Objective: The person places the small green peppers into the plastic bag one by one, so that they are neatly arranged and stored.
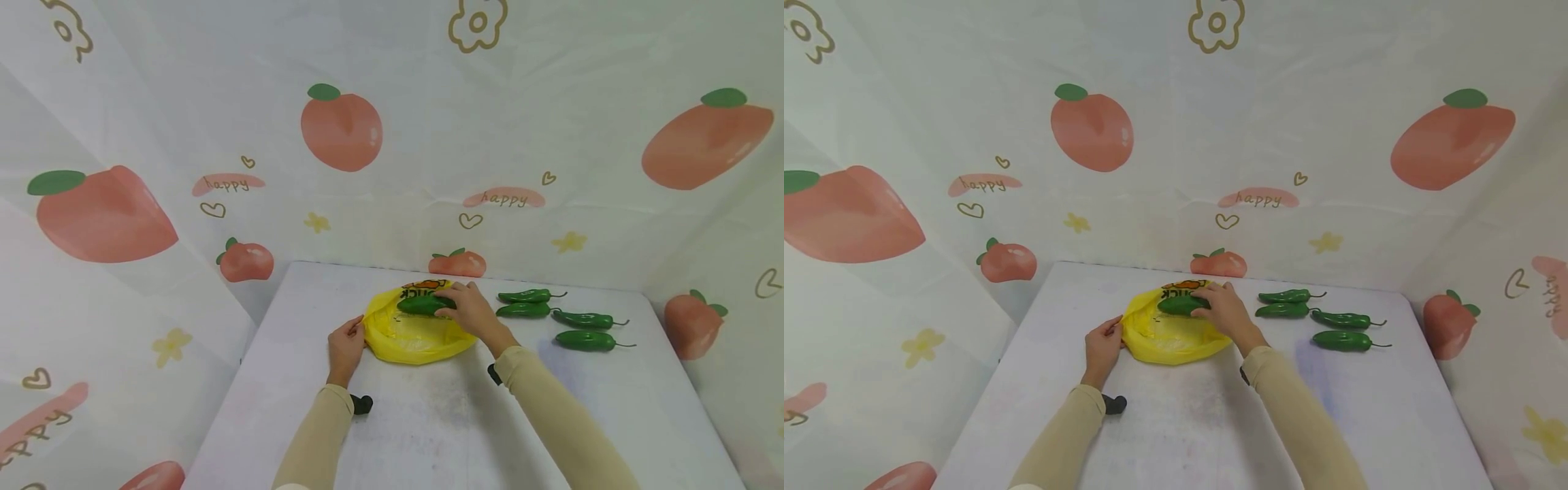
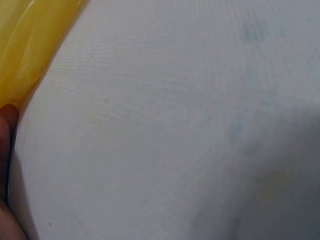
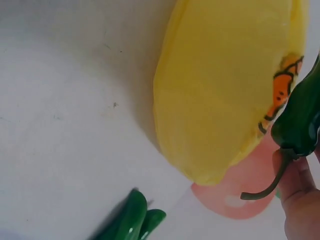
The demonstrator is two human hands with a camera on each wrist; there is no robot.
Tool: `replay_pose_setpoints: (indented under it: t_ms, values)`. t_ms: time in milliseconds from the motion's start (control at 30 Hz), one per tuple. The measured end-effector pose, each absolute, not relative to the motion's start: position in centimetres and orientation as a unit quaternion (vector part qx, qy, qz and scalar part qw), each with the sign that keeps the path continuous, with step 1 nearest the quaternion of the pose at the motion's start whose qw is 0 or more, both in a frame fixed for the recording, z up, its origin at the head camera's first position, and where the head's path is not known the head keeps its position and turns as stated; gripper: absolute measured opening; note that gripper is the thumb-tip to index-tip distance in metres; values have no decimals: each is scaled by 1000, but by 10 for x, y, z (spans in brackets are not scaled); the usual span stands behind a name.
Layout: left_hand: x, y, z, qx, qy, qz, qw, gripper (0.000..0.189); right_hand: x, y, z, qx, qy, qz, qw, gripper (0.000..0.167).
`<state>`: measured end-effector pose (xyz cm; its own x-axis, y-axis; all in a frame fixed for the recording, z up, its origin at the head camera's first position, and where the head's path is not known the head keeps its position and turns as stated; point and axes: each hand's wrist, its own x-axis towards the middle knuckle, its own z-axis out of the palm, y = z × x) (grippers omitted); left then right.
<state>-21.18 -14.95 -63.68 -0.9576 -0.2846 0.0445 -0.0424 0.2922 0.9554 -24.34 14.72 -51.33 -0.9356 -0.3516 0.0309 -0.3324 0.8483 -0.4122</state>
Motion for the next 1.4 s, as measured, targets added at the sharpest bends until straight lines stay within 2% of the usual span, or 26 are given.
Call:
replay_pose_setpoints:
  t_ms: [733, 1200, 1400]
  values:
    - [-212, -151, -637, 96, -805, -575, 113, 27, -253, 120, -531, -148, 957, -223, 108, 47]
    - [-211, -150, -634, 104, -808, -571, 105, 27, -256, 111, -541, -134, 959, -216, 127, 43]
    - [-211, -149, -636, 105, -805, -574, 109, 27, -260, 109, -546, -127, 960, -222, 113, 41]
